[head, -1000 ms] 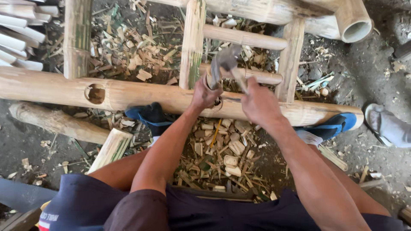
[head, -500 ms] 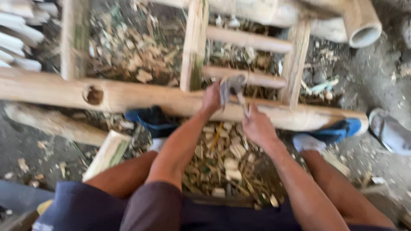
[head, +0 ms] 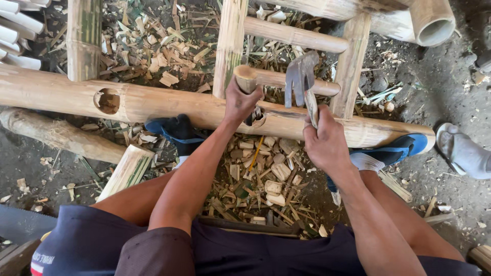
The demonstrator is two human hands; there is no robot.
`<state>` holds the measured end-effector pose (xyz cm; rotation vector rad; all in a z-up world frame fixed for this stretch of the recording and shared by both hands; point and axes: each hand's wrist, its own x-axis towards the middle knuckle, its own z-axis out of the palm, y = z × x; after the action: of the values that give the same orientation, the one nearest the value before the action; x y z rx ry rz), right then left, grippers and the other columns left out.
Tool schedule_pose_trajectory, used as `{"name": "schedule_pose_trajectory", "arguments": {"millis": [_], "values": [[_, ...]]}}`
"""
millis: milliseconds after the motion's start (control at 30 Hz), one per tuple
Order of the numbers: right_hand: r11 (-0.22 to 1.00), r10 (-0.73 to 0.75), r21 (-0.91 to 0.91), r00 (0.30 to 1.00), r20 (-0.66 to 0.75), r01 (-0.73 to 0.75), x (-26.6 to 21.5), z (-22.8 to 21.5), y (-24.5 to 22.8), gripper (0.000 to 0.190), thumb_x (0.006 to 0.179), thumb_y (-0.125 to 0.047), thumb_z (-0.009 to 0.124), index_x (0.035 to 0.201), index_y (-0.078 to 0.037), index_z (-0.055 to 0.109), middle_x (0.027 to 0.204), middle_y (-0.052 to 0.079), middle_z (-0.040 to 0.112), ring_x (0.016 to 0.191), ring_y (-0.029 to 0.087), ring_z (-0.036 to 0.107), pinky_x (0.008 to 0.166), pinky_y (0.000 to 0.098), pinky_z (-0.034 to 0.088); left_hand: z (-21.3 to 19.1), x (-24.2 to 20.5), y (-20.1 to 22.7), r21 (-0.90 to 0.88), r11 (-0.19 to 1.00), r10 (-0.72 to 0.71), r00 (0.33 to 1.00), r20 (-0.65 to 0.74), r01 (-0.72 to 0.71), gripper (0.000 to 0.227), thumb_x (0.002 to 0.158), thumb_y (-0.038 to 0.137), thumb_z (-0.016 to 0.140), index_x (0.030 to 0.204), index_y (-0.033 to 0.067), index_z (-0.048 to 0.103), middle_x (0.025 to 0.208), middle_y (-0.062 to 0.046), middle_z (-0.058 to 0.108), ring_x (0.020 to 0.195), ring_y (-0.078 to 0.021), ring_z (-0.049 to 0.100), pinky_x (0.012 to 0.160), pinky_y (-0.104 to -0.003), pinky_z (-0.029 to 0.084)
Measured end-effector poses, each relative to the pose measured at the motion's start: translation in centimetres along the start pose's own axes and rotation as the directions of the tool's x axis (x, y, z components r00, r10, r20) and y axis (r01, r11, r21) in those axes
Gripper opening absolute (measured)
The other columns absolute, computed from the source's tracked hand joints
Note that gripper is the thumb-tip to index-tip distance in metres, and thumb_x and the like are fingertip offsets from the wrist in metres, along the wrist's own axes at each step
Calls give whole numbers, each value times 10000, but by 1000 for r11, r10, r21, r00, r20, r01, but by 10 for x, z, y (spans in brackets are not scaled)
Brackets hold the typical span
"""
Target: The person carves a hole into a bamboo frame using a chisel and a hammer. They then retrieve a bamboo piece, test its fit into the hole, and continue chiseling to adjust the opening.
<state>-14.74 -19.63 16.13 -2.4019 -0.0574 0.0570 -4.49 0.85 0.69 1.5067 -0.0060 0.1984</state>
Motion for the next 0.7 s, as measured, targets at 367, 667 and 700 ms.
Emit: {"name": "schedule_pose_trajectory", "arguments": {"millis": [367, 667, 700], "values": [[994, 10, -107, 992, 129, 4, 25, -5, -36, 128, 971, -33, 492, 1086, 24, 484, 706, 137, 598, 502, 256, 616, 425, 409, 486, -9, -9, -13, 17, 999, 40, 991, -126, -38, 370, 839, 125, 763, 1145, 18, 584, 966, -55, 667, 806, -132, 697, 689, -298, 628], [904, -223, -309, 942, 249, 296, 43, 8, -51, 172, 962, -94, 547, 1044, 39, 475, 596, 61, 512, 378, 178, 489, 297, 349, 408, -5, -38, -23, -86, 995, -66, 985, -161, 53, 365, 893, 114, 780, 1176, -27, 600, 883, -114, 665, 718, -145, 624, 657, -309, 555], [917, -224, -285, 951, 212, 279, 39, 0, -53, 148, 986, -85, 524, 1065, 33, 481, 607, 52, 513, 390, 183, 498, 317, 367, 408, -5, -42, -22, -89, 996, -7, 982, -191, -10, 415, 849, 106, 788, 1185, -11, 575, 930, -88, 670, 761, -130, 641, 664, -295, 569]]}}
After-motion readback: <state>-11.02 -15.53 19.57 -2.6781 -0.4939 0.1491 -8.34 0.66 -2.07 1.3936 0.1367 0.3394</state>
